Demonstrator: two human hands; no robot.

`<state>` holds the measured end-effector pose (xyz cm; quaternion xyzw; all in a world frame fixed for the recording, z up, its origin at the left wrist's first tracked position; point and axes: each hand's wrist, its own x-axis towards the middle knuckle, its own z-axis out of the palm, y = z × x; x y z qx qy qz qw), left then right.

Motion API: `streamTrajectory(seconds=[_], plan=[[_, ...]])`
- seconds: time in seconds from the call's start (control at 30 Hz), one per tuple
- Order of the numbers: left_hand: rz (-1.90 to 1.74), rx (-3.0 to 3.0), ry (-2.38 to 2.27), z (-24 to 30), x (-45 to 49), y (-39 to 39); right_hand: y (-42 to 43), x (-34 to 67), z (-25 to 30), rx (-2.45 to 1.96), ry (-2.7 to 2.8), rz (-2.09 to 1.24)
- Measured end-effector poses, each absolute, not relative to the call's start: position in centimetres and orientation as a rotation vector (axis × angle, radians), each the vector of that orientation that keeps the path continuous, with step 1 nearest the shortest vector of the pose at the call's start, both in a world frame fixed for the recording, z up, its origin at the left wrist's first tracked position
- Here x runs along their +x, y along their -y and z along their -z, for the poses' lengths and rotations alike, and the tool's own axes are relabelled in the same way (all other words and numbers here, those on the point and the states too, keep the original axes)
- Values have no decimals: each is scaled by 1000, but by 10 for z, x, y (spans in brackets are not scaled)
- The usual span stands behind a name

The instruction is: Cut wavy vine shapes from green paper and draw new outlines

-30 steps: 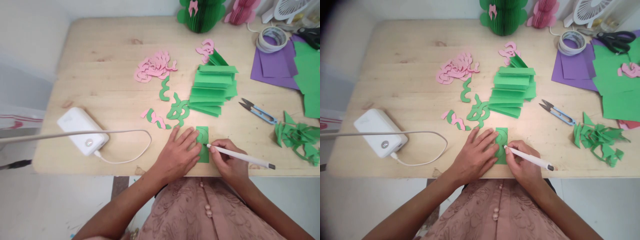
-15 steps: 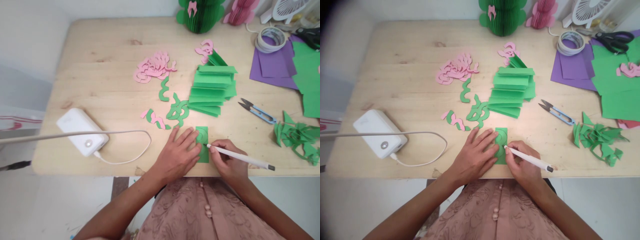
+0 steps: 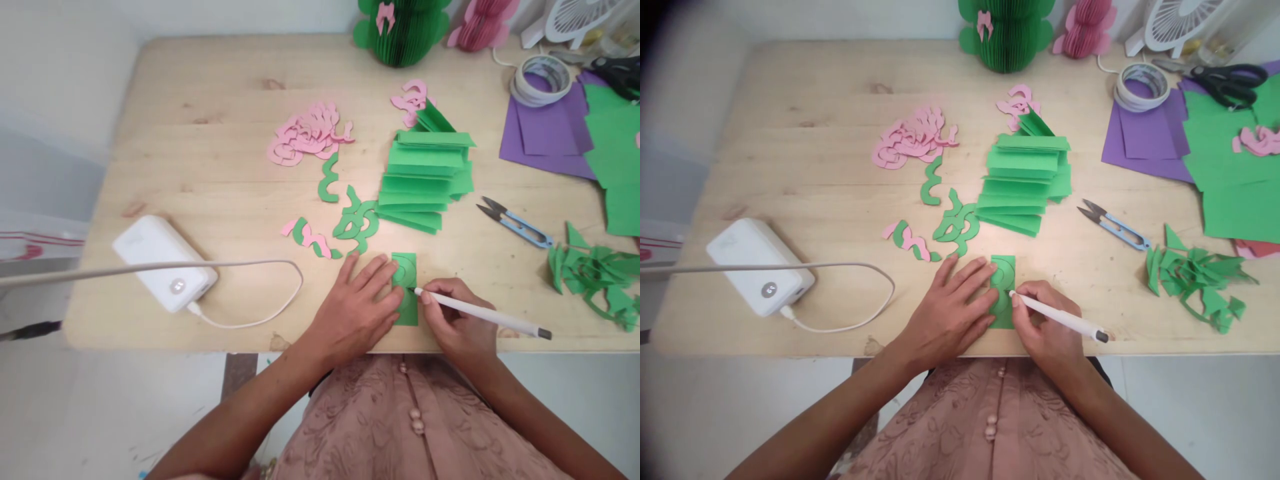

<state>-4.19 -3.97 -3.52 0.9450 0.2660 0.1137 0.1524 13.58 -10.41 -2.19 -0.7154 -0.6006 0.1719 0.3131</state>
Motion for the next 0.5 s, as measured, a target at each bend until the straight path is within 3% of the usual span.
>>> streamTrajectory(seconds=[0.5], plan=[[-383,2718,-747,37,-43,40,105,137,23,-1874,1610,-438]])
